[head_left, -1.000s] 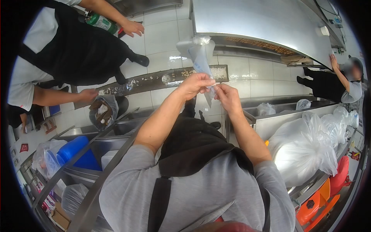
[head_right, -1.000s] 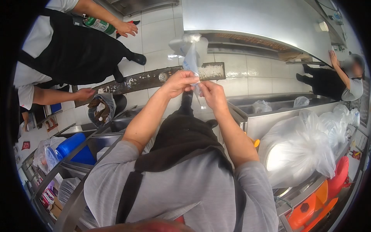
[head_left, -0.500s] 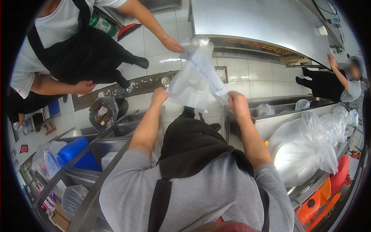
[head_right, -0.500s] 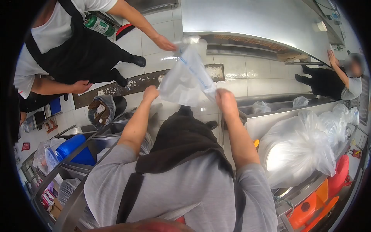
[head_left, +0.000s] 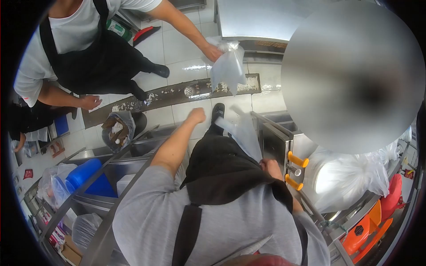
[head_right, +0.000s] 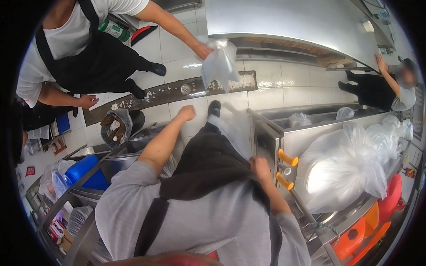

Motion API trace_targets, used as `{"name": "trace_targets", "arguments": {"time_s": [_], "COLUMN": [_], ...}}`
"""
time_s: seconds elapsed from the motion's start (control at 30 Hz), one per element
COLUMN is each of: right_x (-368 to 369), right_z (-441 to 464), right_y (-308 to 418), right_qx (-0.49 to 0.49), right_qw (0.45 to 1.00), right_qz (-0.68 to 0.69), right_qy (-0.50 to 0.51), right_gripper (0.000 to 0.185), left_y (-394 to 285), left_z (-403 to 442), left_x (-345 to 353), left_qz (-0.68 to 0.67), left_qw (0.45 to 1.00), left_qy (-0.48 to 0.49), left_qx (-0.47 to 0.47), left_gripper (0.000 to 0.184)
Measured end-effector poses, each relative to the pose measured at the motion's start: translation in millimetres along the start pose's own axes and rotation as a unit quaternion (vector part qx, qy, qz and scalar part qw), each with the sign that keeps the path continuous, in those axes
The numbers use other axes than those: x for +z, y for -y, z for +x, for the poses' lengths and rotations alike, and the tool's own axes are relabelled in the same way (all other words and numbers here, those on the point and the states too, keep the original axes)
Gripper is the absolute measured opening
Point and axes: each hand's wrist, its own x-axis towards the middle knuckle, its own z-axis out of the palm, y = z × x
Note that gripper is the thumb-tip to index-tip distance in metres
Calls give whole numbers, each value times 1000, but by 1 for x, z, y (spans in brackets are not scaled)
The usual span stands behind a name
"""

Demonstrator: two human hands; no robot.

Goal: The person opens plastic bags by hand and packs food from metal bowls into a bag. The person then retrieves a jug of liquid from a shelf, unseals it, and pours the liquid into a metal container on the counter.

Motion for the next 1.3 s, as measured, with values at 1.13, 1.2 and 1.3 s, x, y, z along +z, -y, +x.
{"name": "trace_targets", "arguments": {"time_s": [1.13, 1.2, 1.3], "right_x": [94, 99, 104], "right_z": [-581, -598, -622], "right_y": [-64, -68, -48], "right_qx": [341, 342, 351], "right_qw": [620, 562, 468], "right_qz": [242, 176, 114], "right_qy": [-664, -732, -803], "right_gripper": [18, 20, 26], "left_y": [-493, -518, -530], "left_z": [-411, -443, -475], "left_x": [96, 132, 197], "left_qz": [-121, -29, 170], "left_qw": [584, 531, 531], "left_qy": [409, 448, 441], "left_qx": [690, 719, 703], "left_gripper": [15, 19, 13]}}
